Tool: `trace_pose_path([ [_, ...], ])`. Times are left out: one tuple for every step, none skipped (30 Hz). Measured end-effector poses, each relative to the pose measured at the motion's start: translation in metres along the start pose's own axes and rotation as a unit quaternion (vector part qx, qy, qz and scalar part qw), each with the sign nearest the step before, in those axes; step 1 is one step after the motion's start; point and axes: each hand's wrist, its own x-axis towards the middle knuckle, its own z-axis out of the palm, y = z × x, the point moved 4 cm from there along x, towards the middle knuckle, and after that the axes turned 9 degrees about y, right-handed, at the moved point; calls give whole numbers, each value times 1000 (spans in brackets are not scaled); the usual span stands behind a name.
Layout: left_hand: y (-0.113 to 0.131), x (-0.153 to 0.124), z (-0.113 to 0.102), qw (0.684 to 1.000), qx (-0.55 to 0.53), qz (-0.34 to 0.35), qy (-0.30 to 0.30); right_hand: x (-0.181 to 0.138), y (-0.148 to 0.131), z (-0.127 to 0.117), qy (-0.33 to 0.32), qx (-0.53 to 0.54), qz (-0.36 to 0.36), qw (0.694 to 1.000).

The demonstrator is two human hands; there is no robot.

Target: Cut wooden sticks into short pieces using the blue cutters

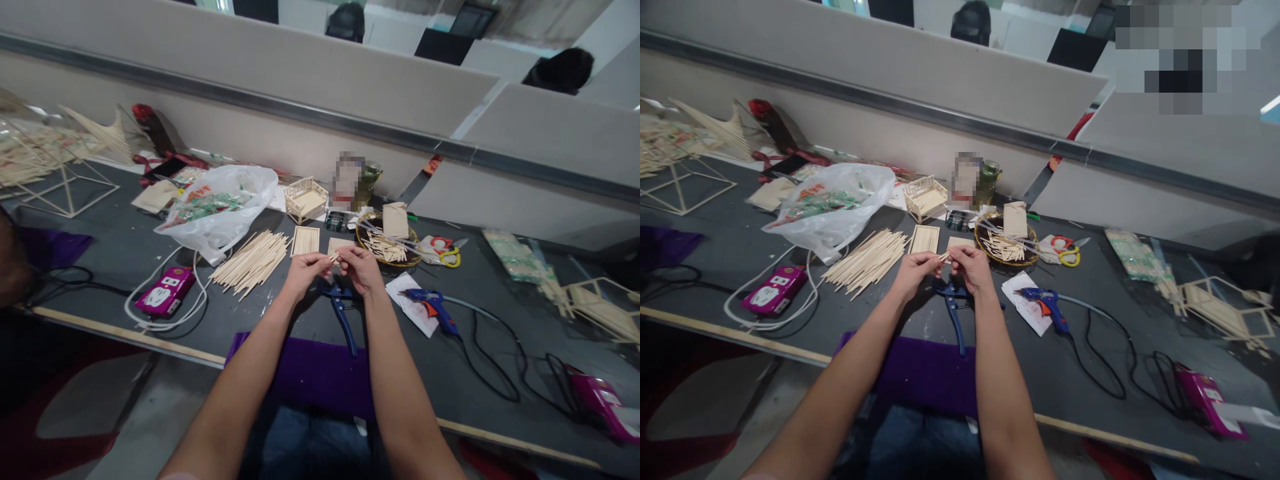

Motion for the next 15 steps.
trace_pose_path([
  [0,0,0,1000,5,1,6,0,0,1,2,-2,-5,1000],
  [0,0,-1,1000,10,3,11,-1,0,2,5,-6,-12,1000],
  [1,1,-1,1000,15,5,14,-1,-1,2,9,-11,-21,1000],
  [0,1,-1,1000,19,7,16,-2,-2,3,13,-17,-30,999],
  [0,1,0,1000,22,9,18,-2,-3,3,16,-21,-38,999],
  [-1,2,0,999,23,9,21,-3,-3,3,17,-24,-45,999],
  [-2,2,-1,999,22,9,25,-3,-4,3,18,-26,-49,998],
  [-3,3,-1,999,19,7,29,-3,-4,2,18,-28,-53,998],
  [-4,3,-1,999,16,6,33,-2,-5,2,18,-29,-55,998],
  [-5,4,-2,999,12,4,35,-2,-5,1,19,-29,-57,998],
  [-6,4,-2,999,8,2,35,-1,-4,0,20,-27,-57,998],
  [-6,4,-2,999,4,1,32,0,-3,-1,21,-22,-54,998],
  [-7,4,-3,1000,0,0,29,1,-2,-1,22,-14,-49,998],
  [-7,4,-3,1000,-5,0,27,2,0,-2,23,-4,-42,999],
  [-7,4,-4,1000,-10,0,27,3,1,-2,25,7,-34,999],
])
